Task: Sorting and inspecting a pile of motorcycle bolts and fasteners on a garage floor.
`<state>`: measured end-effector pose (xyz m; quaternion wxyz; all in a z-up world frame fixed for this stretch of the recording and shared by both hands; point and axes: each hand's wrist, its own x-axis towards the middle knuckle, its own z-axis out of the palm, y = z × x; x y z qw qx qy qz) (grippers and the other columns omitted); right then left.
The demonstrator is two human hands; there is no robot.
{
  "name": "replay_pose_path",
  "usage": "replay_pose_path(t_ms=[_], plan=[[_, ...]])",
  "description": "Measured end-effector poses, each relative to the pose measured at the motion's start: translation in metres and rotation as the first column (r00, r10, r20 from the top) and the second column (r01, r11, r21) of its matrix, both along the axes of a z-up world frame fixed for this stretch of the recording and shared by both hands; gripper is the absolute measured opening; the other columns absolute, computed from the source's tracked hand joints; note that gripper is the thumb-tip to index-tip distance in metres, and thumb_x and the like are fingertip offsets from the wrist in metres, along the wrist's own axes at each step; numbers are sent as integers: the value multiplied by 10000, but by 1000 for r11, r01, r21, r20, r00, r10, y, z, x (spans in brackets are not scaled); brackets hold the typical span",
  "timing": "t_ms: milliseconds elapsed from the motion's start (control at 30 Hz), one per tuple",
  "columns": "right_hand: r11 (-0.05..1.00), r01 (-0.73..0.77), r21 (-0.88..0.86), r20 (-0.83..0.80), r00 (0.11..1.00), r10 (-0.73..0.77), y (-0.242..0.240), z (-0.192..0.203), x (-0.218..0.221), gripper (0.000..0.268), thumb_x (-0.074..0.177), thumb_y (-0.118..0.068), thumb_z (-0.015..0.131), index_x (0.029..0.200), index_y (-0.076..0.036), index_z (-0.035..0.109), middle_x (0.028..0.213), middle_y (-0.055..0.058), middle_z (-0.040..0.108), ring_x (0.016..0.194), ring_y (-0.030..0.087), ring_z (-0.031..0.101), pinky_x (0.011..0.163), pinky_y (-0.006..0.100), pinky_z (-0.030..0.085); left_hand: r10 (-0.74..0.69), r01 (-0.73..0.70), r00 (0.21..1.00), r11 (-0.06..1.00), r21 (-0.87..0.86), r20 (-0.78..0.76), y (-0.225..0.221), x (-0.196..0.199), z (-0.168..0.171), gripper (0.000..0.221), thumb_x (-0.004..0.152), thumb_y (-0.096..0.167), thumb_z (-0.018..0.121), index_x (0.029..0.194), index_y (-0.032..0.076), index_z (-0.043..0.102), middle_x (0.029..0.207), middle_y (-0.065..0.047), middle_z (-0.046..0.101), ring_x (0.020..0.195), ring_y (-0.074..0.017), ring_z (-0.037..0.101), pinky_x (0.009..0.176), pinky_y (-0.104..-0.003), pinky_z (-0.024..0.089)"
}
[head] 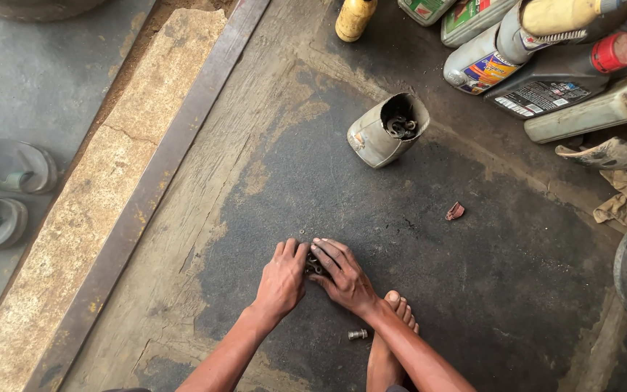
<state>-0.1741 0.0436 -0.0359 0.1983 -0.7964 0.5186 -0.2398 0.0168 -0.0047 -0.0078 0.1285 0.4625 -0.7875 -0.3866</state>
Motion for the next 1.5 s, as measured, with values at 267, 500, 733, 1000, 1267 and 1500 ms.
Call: replay_pose_path(t_ms=[267, 500, 733, 1000, 1267, 1500], plan=[[987, 158, -33, 53, 986, -156, -1, -8, 8, 542, 871, -23, 736, 1390, -16, 576, 1372, 135, 628, 1257, 304, 612, 1062, 388, 561, 94, -94, 994, 996, -2, 58, 5, -13, -11, 409, 793, -2, 683, 1175, 5, 538, 1111, -184, 527, 1065, -383, 554, 805, -471, 553], [950, 302, 78, 190, 931, -311, -1, 0, 13, 433, 968, -63, 661, 1393, -23, 587, 1415, 142, 623, 1323, 332, 602, 1099, 413, 543, 375, -357, 926, 902, 244, -33, 10, -41, -9, 408, 857, 23, 619, 1256, -4, 542, 1125, -196, 591, 1047, -351, 614, 890, -489, 525], [905, 332, 267, 390, 821, -417, -2, 11, 17, 393, 1092, -212, 482, 1430, -27, 557, 1491, 169, 585, 1410, 330, 562, 1166, 437, 484, 573, -309, 779, 703, 640, -253, 14, -53, 26, 662, 974, 302, 585, 1516, 33, 317, 1488, -220, 439, 1372, -345, 483, 1103, -462, 440], [636, 37, 771, 637, -32, -770, 2, 7, 7, 442, 1047, -339, 579, 1340, -12, 636, 1308, 145, 627, 1192, 228, 615, 1060, 406, 494, 733, -217, 601, 534, 817, -319, 30, -78, 42, 673, 996, 414, 493, 1565, 99, 320, 1552, -182, 462, 1458, -318, 444, 1175, -458, 380], [727, -341, 597, 502, -548, -669, 1, -29, -13, 264, 1029, -236, 654, 1168, -13, 676, 1084, 152, 709, 991, 245, 688, 910, 367, 552, 487, -212, 748, 819, 534, -451, 36, -84, 88, 630, 1058, 375, 492, 1548, 0, 361, 1655, -220, 333, 1510, -371, 346, 1184, -513, 312], [658, -264, 705, 390, -630, -671, -12, -14, -11, 171, 951, -141, 659, 1022, 12, 689, 1040, 153, 726, 994, 271, 706, 961, 383, 575, 707, -507, 640, 683, 525, -302, -5, -54, 88, 409, 1040, 340, 477, 1252, 51, 674, 1231, -157, 721, 1161, -272, 687, 994, -445, 538]])
